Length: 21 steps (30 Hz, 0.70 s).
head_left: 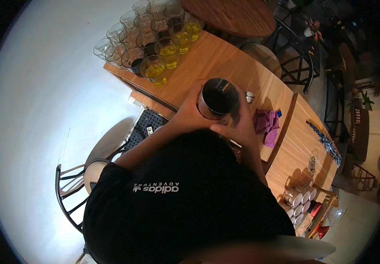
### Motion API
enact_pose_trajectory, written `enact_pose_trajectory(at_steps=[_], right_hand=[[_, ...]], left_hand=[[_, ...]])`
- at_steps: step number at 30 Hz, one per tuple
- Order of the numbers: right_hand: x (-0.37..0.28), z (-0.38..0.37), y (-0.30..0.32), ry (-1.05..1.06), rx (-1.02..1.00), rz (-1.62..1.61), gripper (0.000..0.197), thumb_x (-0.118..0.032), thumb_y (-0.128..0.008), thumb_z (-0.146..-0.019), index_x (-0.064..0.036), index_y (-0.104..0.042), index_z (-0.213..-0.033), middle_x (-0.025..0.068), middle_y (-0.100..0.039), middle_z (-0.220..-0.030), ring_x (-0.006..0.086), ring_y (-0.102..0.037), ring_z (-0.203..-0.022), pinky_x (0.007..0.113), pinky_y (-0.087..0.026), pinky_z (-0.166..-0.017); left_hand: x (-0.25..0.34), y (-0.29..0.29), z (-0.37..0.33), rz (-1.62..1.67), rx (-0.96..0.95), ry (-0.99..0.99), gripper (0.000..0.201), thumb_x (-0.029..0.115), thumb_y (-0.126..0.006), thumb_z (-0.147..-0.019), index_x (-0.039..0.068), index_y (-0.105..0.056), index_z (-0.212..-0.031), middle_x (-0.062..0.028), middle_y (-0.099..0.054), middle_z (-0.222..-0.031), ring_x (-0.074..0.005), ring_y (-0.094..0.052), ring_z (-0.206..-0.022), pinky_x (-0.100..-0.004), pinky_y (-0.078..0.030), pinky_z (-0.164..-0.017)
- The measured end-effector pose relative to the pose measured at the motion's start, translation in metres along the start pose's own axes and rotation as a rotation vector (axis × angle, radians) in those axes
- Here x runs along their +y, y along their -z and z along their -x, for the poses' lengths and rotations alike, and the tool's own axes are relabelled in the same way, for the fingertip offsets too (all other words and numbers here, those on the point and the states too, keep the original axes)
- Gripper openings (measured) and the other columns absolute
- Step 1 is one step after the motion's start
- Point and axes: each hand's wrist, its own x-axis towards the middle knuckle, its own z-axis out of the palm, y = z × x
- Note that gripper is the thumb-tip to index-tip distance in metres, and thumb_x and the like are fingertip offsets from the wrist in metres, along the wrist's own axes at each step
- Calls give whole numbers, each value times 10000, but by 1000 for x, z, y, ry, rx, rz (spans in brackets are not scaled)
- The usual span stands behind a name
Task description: Preparing and shaking a cocktail behind a bar and pouring it into glasses.
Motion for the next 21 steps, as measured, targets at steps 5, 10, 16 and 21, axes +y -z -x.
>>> enact_pose_trajectory(at_steps=[5, 10, 16, 21], right_hand=[[3, -45, -42, -14, 49, 48, 1045, -182, -961, -663, -6, -352, -1494, 162, -517, -1400, 273, -531, -1323, 433, -432, -1131], [3, -93, -72, -47, 103, -60, 977, -127, -947, -680, -14, -378, -1466, 155, -558, -1347, 257, -588, -1251, 416, -512, -1060], [22, -151, -78, -16, 162, -38, 919, -6, -895, -663, -48, -433, -1456, 118, -578, -1315, 231, -615, -1199, 366, -593, -951], [43, -184, -73, 70, 157, -6, 904, -69, -933, -686, -49, -436, -1440, 136, -593, -1292, 232, -639, -1159, 379, -607, -943]], left_hand=[[6, 33, -8, -40, 87, -134, 1023, 166, -898, -727, 48, -240, -1501, -168, -502, -1398, -284, -505, -1348, -430, -387, -1149], [27, 103, -10, -136, 80, -255, 917, 126, -800, -789, 44, -253, -1520, -183, -451, -1462, -296, -465, -1391, -456, -400, -1150], [21, 228, 9, -17, 364, -471, 277, -42, -583, -920, -41, -703, -1171, -192, -533, -1456, -300, -547, -1327, -458, -489, -1097], [15, 258, 30, -66, 543, -506, 152, -42, -633, -968, -69, -727, -1084, -244, -668, -1242, -317, -675, -1138, -452, -614, -926]])
